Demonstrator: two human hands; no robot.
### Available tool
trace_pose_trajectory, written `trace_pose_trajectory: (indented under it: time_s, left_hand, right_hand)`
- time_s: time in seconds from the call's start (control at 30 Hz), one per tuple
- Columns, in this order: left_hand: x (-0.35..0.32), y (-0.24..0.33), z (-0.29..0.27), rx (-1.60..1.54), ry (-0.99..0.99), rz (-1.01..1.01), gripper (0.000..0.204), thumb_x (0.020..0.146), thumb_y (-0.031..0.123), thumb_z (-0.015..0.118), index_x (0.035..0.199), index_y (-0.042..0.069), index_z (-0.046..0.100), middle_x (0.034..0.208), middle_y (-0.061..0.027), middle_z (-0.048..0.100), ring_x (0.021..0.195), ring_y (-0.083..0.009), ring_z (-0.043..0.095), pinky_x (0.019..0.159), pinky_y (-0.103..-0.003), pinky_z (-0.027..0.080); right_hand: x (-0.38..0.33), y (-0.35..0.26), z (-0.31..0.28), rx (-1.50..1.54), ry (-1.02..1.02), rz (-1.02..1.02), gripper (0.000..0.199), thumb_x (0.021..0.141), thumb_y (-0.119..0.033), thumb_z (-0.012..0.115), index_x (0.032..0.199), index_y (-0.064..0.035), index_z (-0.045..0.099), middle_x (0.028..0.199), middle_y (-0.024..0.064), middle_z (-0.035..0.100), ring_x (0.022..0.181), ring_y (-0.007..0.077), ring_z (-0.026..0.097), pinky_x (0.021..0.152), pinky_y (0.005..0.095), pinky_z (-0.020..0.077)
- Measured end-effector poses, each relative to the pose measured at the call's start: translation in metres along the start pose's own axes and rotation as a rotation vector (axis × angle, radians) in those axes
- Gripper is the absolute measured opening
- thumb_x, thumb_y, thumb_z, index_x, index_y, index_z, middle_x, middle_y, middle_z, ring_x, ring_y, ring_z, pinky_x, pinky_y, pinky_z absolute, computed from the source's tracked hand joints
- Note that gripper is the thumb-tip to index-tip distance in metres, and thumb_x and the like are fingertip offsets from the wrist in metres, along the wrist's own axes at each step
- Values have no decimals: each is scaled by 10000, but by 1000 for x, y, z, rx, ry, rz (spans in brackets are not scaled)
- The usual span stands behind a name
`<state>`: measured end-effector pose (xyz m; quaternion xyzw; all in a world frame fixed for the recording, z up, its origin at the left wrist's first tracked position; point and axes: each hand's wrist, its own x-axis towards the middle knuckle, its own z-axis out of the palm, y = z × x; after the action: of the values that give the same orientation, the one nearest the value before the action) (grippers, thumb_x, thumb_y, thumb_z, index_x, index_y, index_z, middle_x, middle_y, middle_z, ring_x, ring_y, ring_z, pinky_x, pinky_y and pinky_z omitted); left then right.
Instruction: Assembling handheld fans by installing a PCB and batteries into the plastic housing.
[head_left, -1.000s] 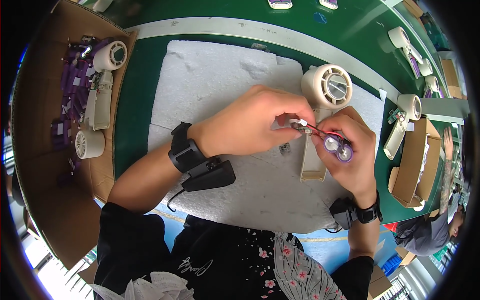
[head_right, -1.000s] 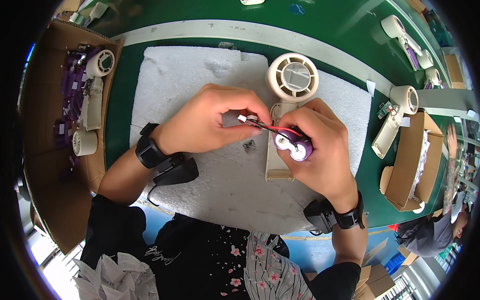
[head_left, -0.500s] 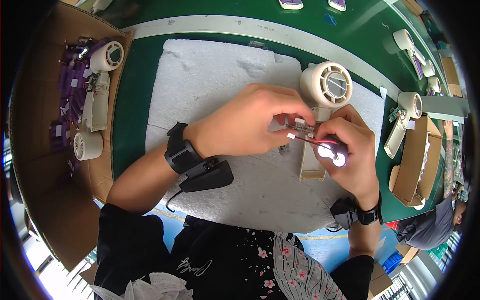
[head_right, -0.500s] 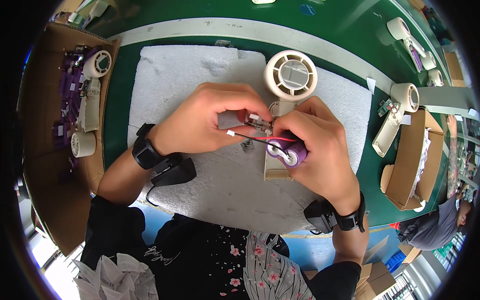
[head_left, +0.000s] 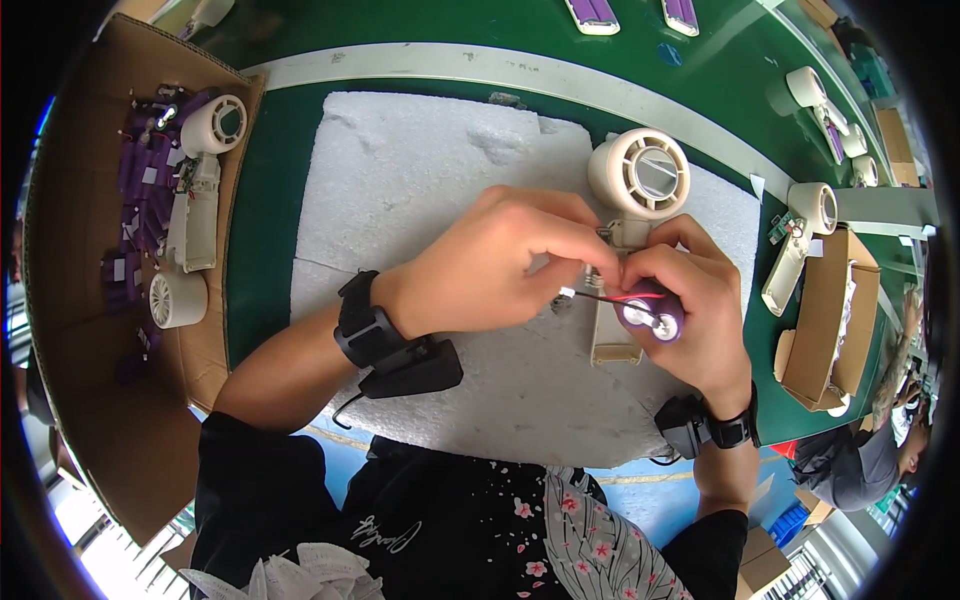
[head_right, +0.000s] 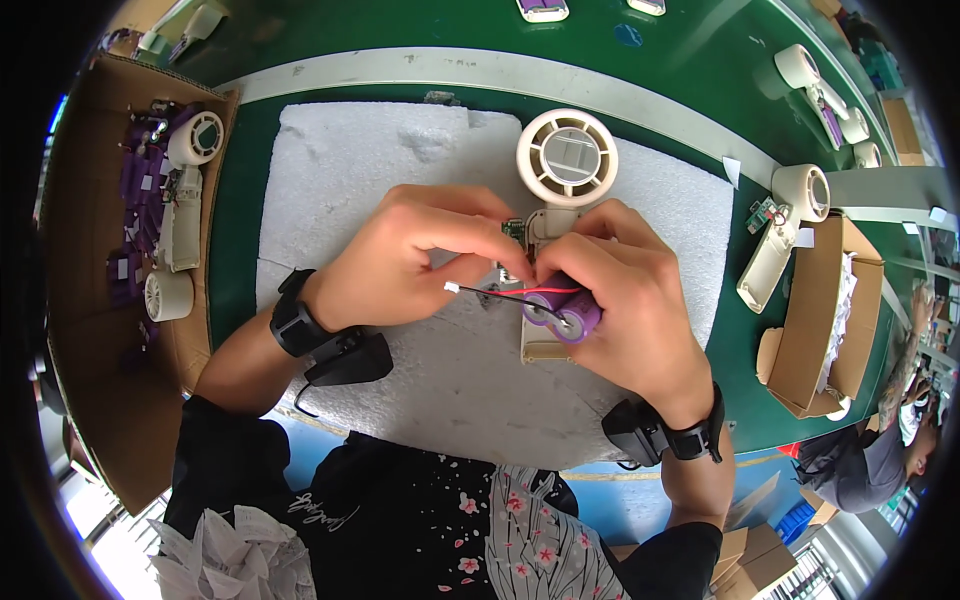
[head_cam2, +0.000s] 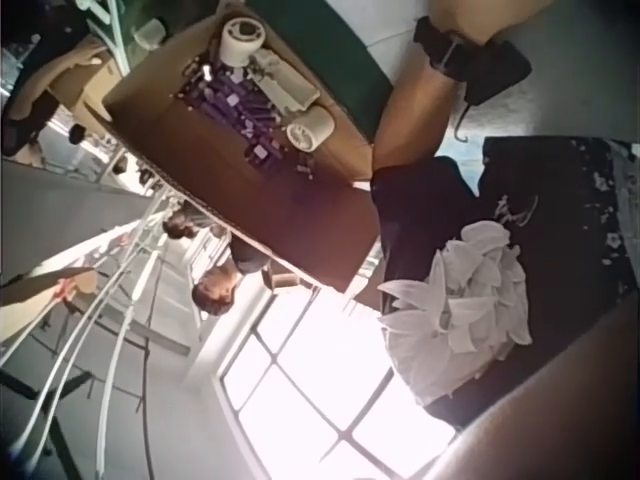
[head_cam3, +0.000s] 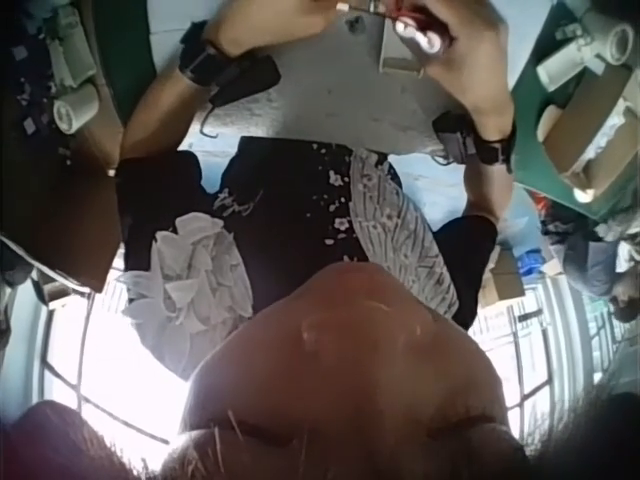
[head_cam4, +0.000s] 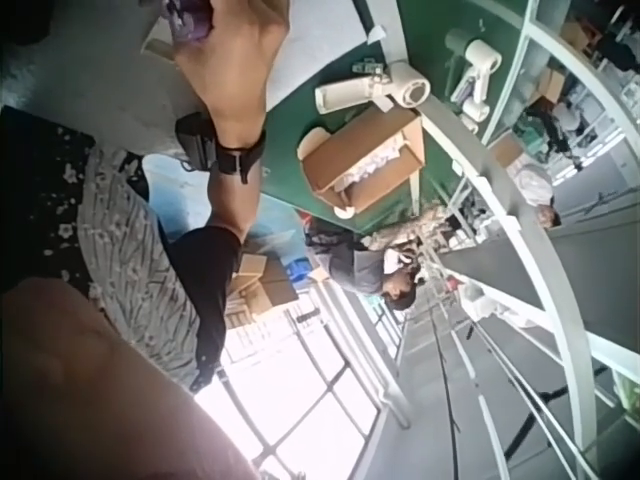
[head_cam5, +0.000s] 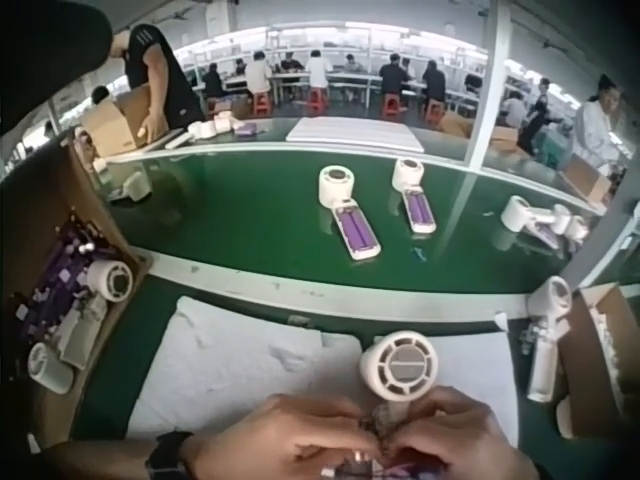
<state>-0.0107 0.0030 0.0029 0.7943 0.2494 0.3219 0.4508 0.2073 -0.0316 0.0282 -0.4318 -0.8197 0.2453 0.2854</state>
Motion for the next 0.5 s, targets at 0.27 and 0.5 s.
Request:
trace_pose_trajectory:
  time_s: [0.27, 0.5]
  left_hand:
    - [-1, 2, 9, -292, 48, -71, 202, 780, -69, 629, 962, 18, 644, 964, -84, 607, 802, -179, 630, 698, -288, 523]
    - [-1, 5, 2, -423, -1, -239, 201, 818, -104, 623, 978, 17, 628, 994, -64, 567, 926, -157, 590, 791, -280, 497]
  right_hand:
    - [1, 1, 2, 57, 42, -36, 282, 616, 35, 774, 844, -41, 627, 750, 48, 647, 743, 204, 594, 650, 310, 494]
    - [-6, 9, 5, 413, 318, 215, 240, 754, -44, 797, 921, -12, 626, 849, 42, 645, 746, 93, 584, 657, 235, 473]
